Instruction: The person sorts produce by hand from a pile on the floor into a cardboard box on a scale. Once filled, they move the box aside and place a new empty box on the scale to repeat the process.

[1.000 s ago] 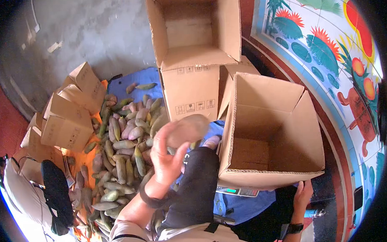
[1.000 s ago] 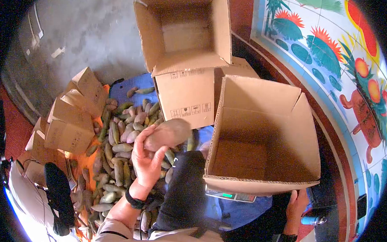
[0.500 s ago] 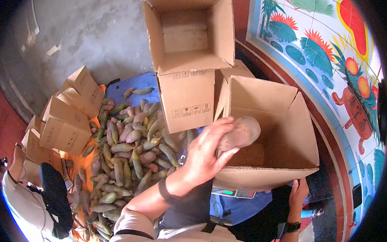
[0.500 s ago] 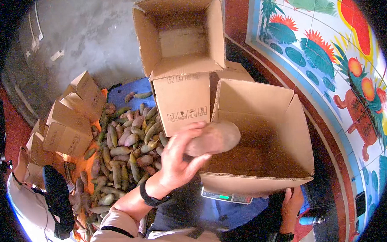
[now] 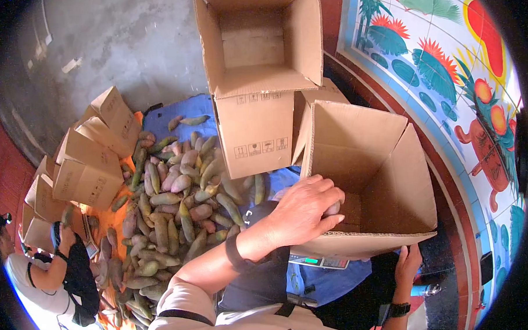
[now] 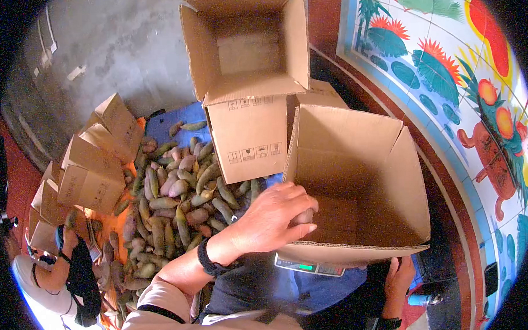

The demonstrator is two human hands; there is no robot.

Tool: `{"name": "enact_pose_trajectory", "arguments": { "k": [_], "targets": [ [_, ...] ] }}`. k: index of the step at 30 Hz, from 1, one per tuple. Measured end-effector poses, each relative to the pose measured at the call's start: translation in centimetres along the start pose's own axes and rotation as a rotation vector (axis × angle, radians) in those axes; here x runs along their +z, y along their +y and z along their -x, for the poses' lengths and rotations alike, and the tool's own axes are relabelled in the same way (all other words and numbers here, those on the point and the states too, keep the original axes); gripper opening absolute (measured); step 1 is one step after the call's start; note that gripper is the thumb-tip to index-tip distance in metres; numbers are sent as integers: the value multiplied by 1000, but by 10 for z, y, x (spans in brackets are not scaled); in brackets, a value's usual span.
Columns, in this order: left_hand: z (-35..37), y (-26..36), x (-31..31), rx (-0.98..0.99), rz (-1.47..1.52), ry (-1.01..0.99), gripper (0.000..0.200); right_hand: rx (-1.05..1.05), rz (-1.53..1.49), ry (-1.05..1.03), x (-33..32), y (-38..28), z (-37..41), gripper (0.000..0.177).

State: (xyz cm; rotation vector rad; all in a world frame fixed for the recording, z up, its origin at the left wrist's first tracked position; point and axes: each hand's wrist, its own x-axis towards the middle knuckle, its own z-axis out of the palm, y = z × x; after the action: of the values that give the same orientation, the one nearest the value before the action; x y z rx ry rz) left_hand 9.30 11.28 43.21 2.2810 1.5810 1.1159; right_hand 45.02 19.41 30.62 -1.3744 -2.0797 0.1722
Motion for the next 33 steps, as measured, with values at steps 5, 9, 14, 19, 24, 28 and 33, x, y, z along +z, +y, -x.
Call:
{"name": "enact_pose_trajectory", "arguments": {
  "k": [5,9,14,19,24,28,33],
  "targets": [
    [3,-15,13,115,34,5,10,4,-24,1,0,-2,-1,31],
    [3,-11,13,85,40,50,9,6,-14,-4,-1,-3,-1,30],
    [4,-11,11,71,84,63,9,-6,46,10,1,2,-1,29],
    [4,-13,14,79,92,85,10,-35,-7,15,-3,-7,-3,29],
    [4,-13,16,76,101,81,11,-4,-4,-34,-4,-2,-1,32],
    [4,-14,15,74,91,73,11,-3,21,-33,-5,-5,-1,31],
    [4,-14,16,78,89,74,11,10,37,-14,-2,0,0,31]
  ]
}}
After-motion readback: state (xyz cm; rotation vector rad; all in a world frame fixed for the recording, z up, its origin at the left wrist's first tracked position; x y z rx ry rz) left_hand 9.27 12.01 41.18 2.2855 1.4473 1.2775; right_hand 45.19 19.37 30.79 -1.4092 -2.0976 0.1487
